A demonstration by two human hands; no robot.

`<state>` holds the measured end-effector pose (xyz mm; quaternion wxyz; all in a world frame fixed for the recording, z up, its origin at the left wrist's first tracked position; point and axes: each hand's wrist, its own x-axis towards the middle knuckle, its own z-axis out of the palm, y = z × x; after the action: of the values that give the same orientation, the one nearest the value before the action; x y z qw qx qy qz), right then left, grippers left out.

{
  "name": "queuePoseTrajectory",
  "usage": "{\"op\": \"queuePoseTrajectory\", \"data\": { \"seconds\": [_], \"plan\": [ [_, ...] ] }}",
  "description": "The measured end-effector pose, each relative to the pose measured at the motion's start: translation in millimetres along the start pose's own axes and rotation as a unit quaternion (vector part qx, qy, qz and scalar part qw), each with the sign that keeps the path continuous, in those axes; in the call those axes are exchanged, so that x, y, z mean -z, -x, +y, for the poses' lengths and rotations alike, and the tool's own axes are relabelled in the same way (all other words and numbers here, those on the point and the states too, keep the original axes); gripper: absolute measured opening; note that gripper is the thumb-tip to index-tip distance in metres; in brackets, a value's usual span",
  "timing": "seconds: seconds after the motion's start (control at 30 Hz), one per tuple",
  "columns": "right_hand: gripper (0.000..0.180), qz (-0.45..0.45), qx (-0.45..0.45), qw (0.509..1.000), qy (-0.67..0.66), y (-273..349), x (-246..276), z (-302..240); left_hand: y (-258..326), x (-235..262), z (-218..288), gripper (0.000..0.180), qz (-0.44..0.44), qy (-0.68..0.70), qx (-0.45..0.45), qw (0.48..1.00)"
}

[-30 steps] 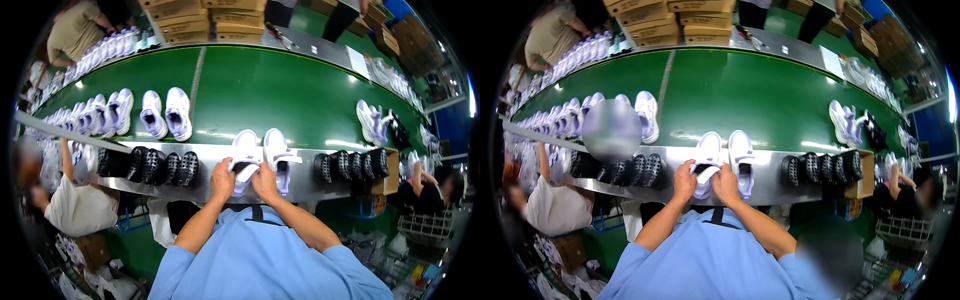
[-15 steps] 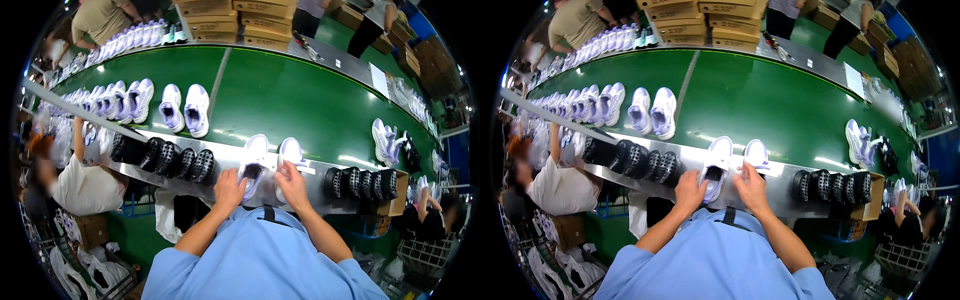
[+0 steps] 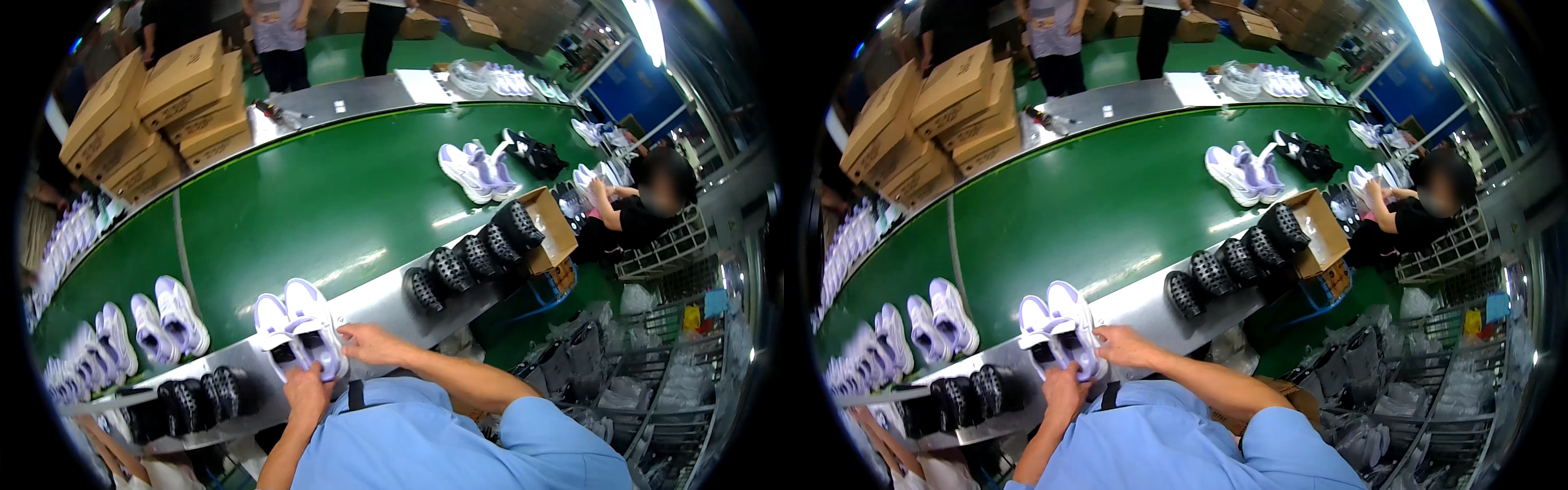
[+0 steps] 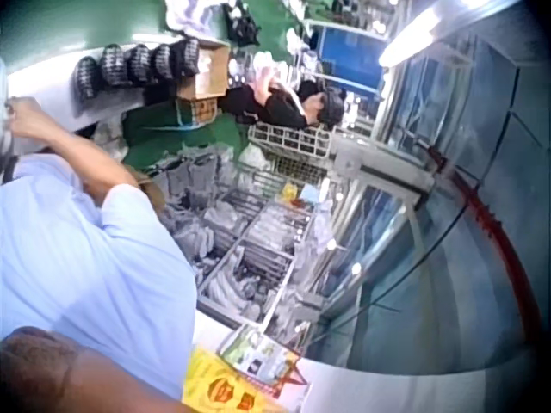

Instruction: The person prepares shoes on a production line by inserting black plastic shoe forms into white and purple sneakers, then moves to a bag to retrieve more shoe forms and continues the process with black sneakers.

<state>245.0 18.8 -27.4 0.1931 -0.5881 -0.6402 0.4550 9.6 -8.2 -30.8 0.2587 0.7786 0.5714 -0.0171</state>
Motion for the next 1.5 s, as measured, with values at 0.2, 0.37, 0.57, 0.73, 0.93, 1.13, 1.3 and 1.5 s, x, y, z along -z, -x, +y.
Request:
{"op": "queuePoseTrajectory", "data": {
  "seconds": [0.2,0.37,0.57,0.73,0.93,1.13,1.3,1.5],
  "plan": [
    [0.047,0.261,-0.136,0.945,0.141,-20.6,250.2,71.2,-94.7,44.4,-54.4,0.044,0.174,-0.056,0.025,0.983],
    [0.055,0.332,-0.313,0.866,0.204,-57.0,421.5,189.0,-145.2,90.7,-173.4,0.054,0.145,-0.083,0.136,0.976],
    [0.059,0.330,-0.419,0.819,0.213,-89.2,482.4,277.6,-79.0,129.8,-112.4,0.050,0.200,-0.074,0.108,0.971],
    [0.056,0.328,-0.409,0.818,0.238,-127.1,484.8,308.4,-19.8,94.5,-71.4,0.021,0.180,0.114,0.190,0.958],
    [0.039,0.194,-0.294,0.891,0.286,-238.9,376.2,161.4,-45.4,65.8,-8.5,0.023,0.133,0.165,0.104,0.972],
    [0.034,0.075,-0.175,0.950,0.247,-191.8,197.1,5.8,-112.6,96.1,28.3,0.071,0.152,0.189,-0.007,0.970],
    [0.025,0.112,-0.034,0.965,0.233,-101.1,5.7,-26.7,-114.6,100.1,7.3,0.101,0.116,0.437,0.024,0.891],
    [0.040,0.125,0.149,0.981,0.027,-15.4,-40.7,-44.0,-77.8,75.7,-77.4,0.083,-0.049,0.308,0.029,0.950]
  ]
}}
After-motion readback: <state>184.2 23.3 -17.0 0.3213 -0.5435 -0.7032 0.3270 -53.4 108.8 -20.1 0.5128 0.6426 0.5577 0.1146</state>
